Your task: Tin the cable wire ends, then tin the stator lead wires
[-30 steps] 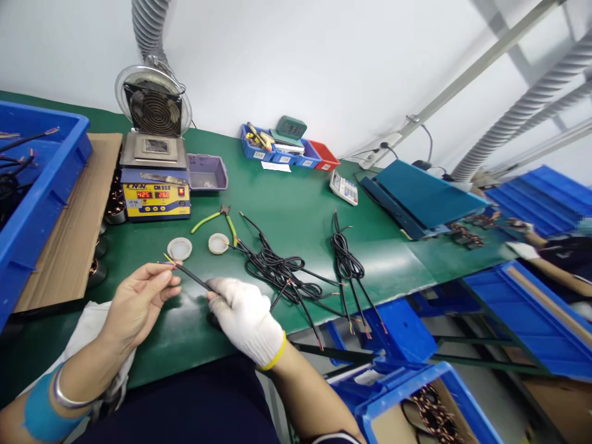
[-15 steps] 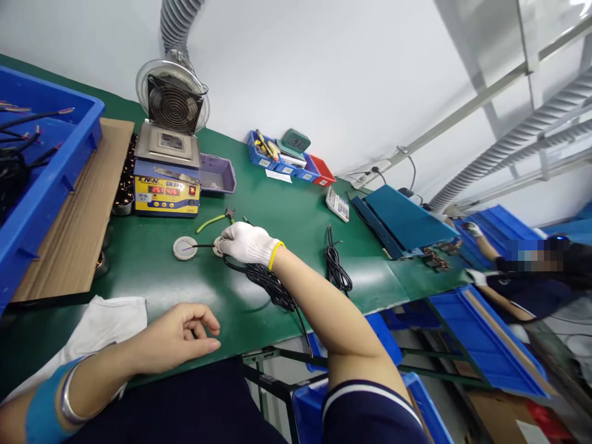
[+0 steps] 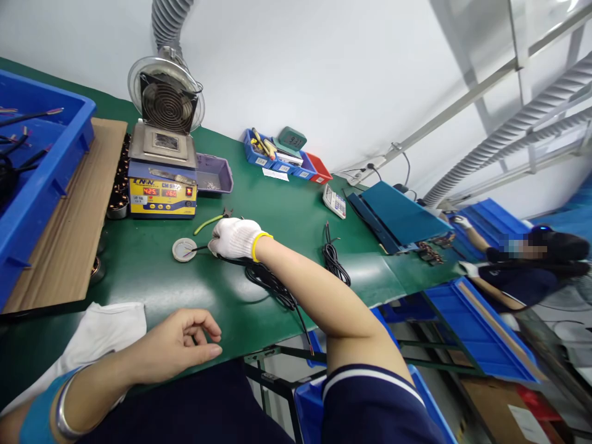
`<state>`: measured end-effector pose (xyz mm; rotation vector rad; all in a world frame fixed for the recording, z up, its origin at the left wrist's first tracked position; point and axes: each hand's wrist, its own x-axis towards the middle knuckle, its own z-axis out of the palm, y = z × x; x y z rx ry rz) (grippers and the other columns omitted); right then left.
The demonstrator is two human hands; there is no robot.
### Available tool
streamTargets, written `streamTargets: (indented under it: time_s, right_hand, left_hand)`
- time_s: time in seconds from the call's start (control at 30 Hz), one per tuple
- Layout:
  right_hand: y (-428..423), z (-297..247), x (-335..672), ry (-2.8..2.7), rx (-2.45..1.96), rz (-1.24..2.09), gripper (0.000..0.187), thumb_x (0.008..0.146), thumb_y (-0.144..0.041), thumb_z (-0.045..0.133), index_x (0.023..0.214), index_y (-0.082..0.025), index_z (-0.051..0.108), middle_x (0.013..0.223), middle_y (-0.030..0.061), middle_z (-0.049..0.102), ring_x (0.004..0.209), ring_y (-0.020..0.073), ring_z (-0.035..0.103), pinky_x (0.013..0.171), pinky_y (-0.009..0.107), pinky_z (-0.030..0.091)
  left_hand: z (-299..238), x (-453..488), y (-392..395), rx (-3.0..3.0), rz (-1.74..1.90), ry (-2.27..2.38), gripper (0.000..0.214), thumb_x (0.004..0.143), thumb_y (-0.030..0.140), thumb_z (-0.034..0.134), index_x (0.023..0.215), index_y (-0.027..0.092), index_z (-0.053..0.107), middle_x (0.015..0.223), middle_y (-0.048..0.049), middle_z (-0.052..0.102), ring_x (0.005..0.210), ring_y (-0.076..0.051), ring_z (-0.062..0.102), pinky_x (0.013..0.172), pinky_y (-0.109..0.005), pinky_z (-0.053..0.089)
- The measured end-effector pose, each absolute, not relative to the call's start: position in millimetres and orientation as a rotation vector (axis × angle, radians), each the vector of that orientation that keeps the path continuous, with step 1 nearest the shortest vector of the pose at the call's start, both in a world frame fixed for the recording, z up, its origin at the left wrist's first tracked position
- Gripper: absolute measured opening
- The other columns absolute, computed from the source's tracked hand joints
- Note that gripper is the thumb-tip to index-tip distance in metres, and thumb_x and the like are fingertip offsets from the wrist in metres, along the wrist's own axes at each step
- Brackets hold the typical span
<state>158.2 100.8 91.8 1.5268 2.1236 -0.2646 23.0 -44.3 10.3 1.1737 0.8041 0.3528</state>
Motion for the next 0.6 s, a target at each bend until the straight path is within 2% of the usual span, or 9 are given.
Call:
streamTargets:
  time_s: [0.17, 0.33, 0.47, 0.6]
  right_hand:
    - [91.7, 94.7, 151.7, 2.183, 1.554, -0.115, 0.031, 0.074, -0.040, 0.046, 0.083, -0.023, 0.069, 0.090, 0.0082, 0.068, 0.083, 0.0239, 0.063, 0.063, 0.029, 0.046]
    - [83.1, 101.4, 151.7, 2.234, 1.589, -0.105, 0.028, 0.074, -0.040, 0.046, 0.078, -0.024, 0.068, 0.085, 0.0053, 0.068, 0.081, 0.0230, 0.063, 0.061, 0.028, 0.045]
    - [86.3, 132.4, 156.7, 2.239, 1.667, -0.140, 0.028, 0.076, -0.044, 0.046, 0.082, -0.027, 0.068, 0.087, 0.0028, 0.067, 0.082, 0.0207, 0.062, 0.063, 0.027, 0.043]
    - [106.9, 176.7, 155.5, 2.294, 1.742, 0.117, 0.030, 0.079, -0.043, 0.045, 0.087, -0.025, 0.068, 0.090, 0.0049, 0.066, 0.085, 0.0221, 0.060, 0.067, 0.030, 0.044]
  left_hand:
    - [8.2, 23.9, -44.6, 1.170, 0.342, 0.791, 0.033, 0.071, 0.042, 0.064, 0.089, 0.014, 0.061, 0.067, 0.0010, 0.056, 0.058, -0.011, 0.049, 0.053, -0.022, 0.036]
    - [9.9, 23.3, -44.0, 1.171, 0.332, 0.782, 0.031, 0.072, 0.039, 0.063, 0.090, 0.014, 0.059, 0.068, 0.0017, 0.054, 0.058, -0.010, 0.046, 0.052, -0.022, 0.034]
    - [10.0, 22.1, -45.2, 1.156, 0.334, 0.781, 0.033, 0.071, 0.040, 0.064, 0.090, 0.014, 0.059, 0.066, 0.0024, 0.053, 0.056, -0.010, 0.045, 0.051, -0.022, 0.033]
    - [7.5, 22.2, -46.6, 1.135, 0.370, 0.781, 0.034, 0.071, 0.040, 0.064, 0.090, 0.014, 0.058, 0.072, 0.0005, 0.055, 0.061, -0.011, 0.048, 0.054, -0.023, 0.036]
